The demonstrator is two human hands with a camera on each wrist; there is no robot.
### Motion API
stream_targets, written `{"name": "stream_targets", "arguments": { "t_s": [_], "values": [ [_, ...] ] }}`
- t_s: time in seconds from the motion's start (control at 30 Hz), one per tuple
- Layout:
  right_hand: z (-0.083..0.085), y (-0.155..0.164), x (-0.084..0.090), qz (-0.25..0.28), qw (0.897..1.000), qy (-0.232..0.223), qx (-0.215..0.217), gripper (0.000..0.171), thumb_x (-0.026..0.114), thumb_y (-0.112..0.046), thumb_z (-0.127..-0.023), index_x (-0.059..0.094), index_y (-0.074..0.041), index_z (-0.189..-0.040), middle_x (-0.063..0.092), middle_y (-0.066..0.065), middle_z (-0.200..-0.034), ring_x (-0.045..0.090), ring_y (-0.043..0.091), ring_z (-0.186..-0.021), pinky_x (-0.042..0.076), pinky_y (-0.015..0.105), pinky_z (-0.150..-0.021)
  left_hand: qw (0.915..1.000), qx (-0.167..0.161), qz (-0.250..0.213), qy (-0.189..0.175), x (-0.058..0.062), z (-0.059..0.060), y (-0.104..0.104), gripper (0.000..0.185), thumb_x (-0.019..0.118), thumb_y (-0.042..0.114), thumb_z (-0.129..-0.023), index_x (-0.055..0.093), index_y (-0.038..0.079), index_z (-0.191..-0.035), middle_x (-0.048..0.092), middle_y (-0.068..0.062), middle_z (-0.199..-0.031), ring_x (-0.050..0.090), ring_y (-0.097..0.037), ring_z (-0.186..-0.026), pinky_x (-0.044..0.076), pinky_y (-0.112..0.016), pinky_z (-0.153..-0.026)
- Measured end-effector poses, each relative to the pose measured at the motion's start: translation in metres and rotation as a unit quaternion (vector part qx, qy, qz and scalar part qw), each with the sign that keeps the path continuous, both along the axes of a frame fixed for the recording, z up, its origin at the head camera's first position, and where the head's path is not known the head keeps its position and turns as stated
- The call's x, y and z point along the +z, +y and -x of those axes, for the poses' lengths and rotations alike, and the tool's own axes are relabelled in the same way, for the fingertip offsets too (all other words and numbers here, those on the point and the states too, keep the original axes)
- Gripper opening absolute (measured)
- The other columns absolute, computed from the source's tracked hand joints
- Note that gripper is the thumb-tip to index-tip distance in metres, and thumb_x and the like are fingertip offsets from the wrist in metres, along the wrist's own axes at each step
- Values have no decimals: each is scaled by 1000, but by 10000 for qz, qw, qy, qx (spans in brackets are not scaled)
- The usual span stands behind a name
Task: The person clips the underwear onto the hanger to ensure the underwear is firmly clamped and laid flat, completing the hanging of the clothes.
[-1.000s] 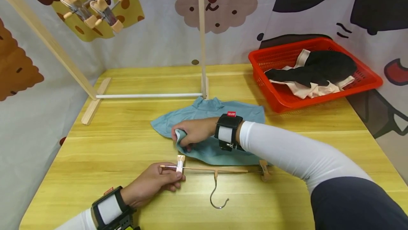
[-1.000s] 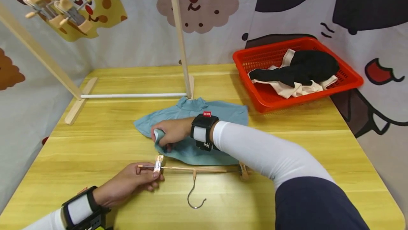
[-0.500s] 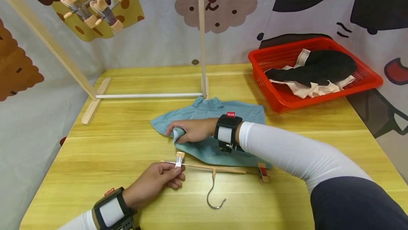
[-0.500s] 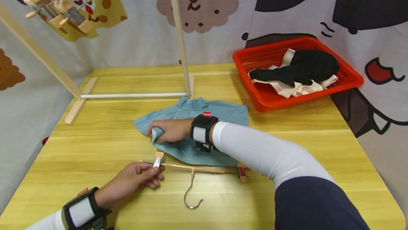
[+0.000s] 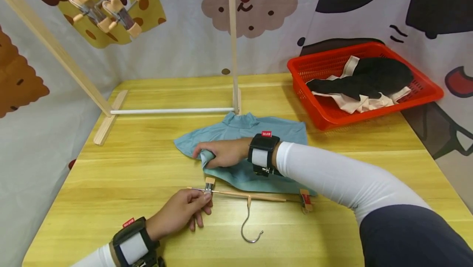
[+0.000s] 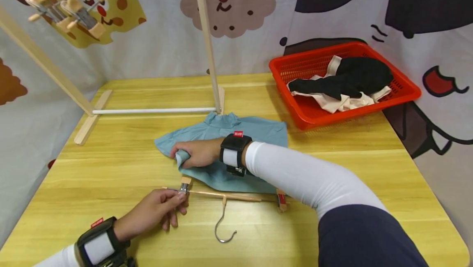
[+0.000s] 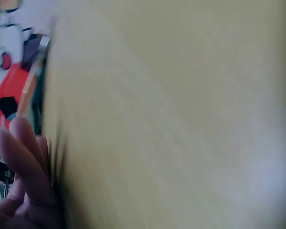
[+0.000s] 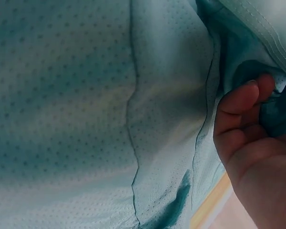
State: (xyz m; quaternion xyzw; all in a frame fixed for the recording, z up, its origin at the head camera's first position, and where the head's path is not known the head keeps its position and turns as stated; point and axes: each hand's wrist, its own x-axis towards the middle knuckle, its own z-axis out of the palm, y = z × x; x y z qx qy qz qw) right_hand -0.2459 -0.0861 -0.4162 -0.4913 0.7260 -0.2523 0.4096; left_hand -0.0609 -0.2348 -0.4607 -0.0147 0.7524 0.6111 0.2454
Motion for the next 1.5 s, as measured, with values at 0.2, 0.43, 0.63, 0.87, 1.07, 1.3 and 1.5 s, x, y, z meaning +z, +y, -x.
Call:
{"name": "stream_targets", "arguments": {
  "t_s": [0.2, 0.43, 0.63, 0.87, 1.07, 1.3, 1.5],
  "values": [
    [-1, 0, -2, 36, 10000, 14, 7, 41, 61, -16, -99, 49, -19, -139, 45, 5, -151, 43, 15, -133, 33, 38, -116, 9974, 16, -672, -250, -4, 1, -5, 45, 51, 30, -105, 63, -13, -108, 68, -4, -92, 63, -8, -65, 52, -23, -54],
    [-1, -1, -3, -35, 10000, -38, -51, 42, 61, -15, -99, 49, -18, -139, 43, 6, -152, 41, 16, -134, 32, 38, -117, 9932, -41, -1119, -327, -4, 2, -6, 45, 54, 26, -104, 58, -19, -109, 63, 0, -86, 64, -5, -70, 54, -20, -62],
    [-1, -1, -3, -22, 10000, -3, -51, 41, 63, -17, -98, 50, -18, -138, 46, 5, -148, 43, 15, -131, 34, 35, -113, 9913, 44, -1283, -293, -6, 2, -4, 42, 56, 24, -103, 57, -18, -104, 60, 4, -81, 60, -2, -66, 54, -18, -64],
    [-4, -1, -2, -28, 9999, -163, 43, 45, 67, -19, -97, 51, -19, -139, 46, 2, -148, 42, 14, -135, 34, 36, -114, 9910, 166, -1278, -367, -6, 3, -3, 36, 56, 24, -103, 60, -12, -103, 59, 5, -77, 56, -1, -64, 51, -17, -61],
    [-6, -1, -2, -79, 9994, -334, -54, 44, 65, -19, -97, 51, -19, -139, 53, 1, -131, 52, 14, -112, 44, 29, -97, 9920, 171, -1205, -343, -7, 3, -3, 39, 56, 24, -103, 59, -15, -105, 60, 4, -80, 59, -2, -65, 54, -19, -63],
    [-6, 1, 0, -130, 9977, -594, -290, 43, 61, -11, -97, 52, -20, -138, 54, 2, -120, 56, 13, -82, 49, 25, -75, 9908, 170, -1293, -370, -5, 4, -3, 44, 54, 25, -104, 57, -18, -109, 65, -1, -85, 66, -7, -70, 59, -25, -69],
    [-6, 16, 1, 195, 9983, -308, -457, 46, 53, -9, -100, 47, -22, -144, 64, 8, -110, 61, 18, -81, 51, 28, -73, 9889, 235, -1378, -497, -4, 4, -4, 43, 53, 27, -104, 57, -16, -110, 66, -3, -88, 68, -9, -73, 60, -26, -70]
  ]
}}
